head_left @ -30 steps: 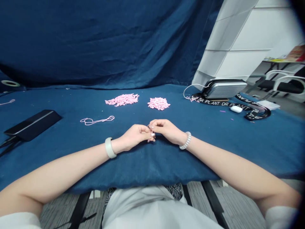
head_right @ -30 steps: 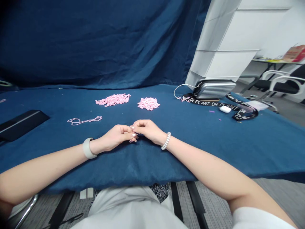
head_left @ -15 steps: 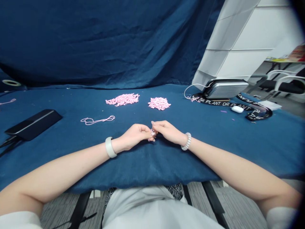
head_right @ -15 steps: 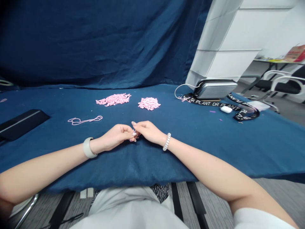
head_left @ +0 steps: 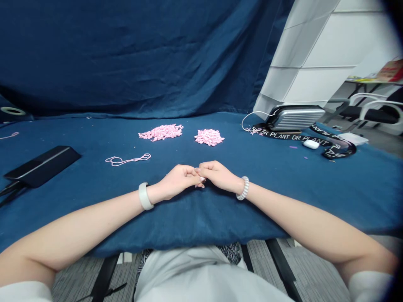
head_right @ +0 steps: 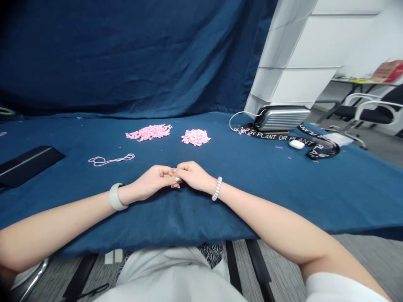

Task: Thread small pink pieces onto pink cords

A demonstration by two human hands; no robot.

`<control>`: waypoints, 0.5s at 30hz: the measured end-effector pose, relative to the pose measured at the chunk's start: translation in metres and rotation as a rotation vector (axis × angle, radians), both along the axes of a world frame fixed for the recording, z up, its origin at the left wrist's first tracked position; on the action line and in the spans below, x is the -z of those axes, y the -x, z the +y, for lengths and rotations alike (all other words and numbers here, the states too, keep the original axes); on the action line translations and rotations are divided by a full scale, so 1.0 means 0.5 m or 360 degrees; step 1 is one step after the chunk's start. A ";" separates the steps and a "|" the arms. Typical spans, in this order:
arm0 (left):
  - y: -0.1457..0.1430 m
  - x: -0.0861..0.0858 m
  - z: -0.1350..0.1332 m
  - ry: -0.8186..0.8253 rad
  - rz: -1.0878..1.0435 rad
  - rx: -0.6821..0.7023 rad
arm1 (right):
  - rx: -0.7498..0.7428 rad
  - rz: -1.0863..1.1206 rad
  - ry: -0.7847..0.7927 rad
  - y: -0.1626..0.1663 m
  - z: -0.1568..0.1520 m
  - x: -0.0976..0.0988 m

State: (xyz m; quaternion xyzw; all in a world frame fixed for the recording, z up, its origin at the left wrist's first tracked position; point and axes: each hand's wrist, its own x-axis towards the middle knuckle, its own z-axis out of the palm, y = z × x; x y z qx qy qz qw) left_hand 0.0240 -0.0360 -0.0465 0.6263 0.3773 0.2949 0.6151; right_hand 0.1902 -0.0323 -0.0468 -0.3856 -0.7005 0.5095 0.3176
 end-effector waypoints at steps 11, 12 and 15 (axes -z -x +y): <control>0.003 0.017 0.008 0.0079 -0.0133 -0.0099 | 0.0760 0.0003 -0.0663 -0.024 0.032 0.001; 0.002 0.016 0.007 0.0073 -0.0117 -0.0112 | 0.0804 -0.0027 -0.0709 -0.029 0.038 0.002; 0.000 0.013 0.006 0.0050 -0.0065 -0.0141 | 0.0898 -0.0133 -0.0882 -0.046 0.057 0.007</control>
